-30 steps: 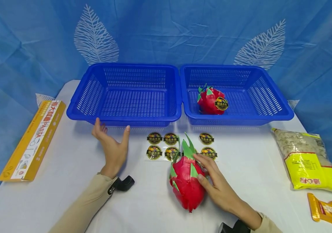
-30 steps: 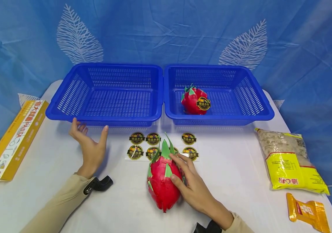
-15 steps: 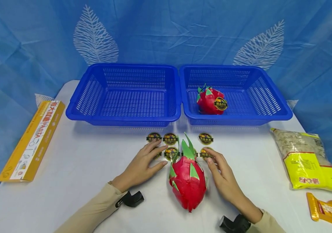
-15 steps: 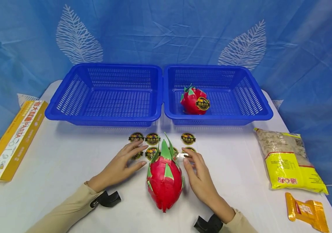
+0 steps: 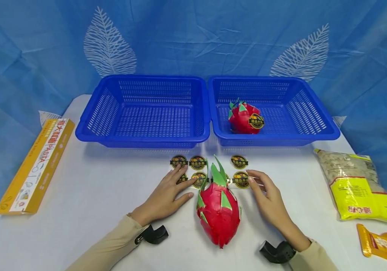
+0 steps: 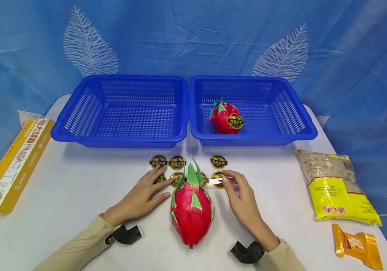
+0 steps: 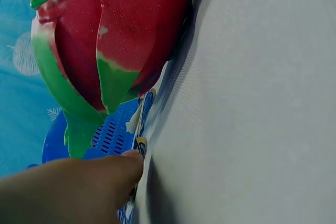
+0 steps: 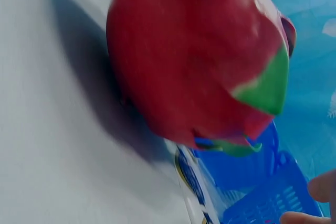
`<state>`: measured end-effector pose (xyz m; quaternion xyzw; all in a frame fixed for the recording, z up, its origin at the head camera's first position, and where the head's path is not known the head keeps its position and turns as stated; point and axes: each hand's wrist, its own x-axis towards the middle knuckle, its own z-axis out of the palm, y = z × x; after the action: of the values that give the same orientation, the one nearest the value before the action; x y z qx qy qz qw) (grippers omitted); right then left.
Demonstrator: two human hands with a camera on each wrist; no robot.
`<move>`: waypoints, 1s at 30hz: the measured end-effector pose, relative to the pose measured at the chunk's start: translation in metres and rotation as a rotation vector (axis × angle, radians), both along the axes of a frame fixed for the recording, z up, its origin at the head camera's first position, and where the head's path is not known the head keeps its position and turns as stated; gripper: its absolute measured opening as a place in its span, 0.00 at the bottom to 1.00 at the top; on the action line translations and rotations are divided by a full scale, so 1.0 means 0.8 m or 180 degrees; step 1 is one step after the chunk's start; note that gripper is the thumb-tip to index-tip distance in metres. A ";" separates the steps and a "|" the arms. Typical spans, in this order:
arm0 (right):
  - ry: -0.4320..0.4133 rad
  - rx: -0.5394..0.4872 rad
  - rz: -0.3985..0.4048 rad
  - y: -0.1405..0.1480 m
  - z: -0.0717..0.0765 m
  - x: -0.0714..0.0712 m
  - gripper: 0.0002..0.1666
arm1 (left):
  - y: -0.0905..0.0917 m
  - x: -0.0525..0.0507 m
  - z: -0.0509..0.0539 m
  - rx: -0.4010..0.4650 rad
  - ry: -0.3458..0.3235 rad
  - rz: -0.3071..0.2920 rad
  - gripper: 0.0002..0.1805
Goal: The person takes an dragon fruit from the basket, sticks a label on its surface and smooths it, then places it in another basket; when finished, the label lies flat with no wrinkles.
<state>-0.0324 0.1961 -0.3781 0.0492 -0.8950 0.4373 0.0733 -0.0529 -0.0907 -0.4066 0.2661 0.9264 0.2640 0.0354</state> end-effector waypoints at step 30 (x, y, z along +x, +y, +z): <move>-0.0894 0.0245 0.0003 0.021 0.005 -0.079 0.27 | 0.002 0.000 0.000 0.0018 0.0018 0.0032 0.25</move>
<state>-0.0953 0.2131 -0.3741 -0.0094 -0.9125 0.4053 -0.0548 -0.0530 -0.0892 -0.4066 0.2623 0.9271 0.2661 0.0307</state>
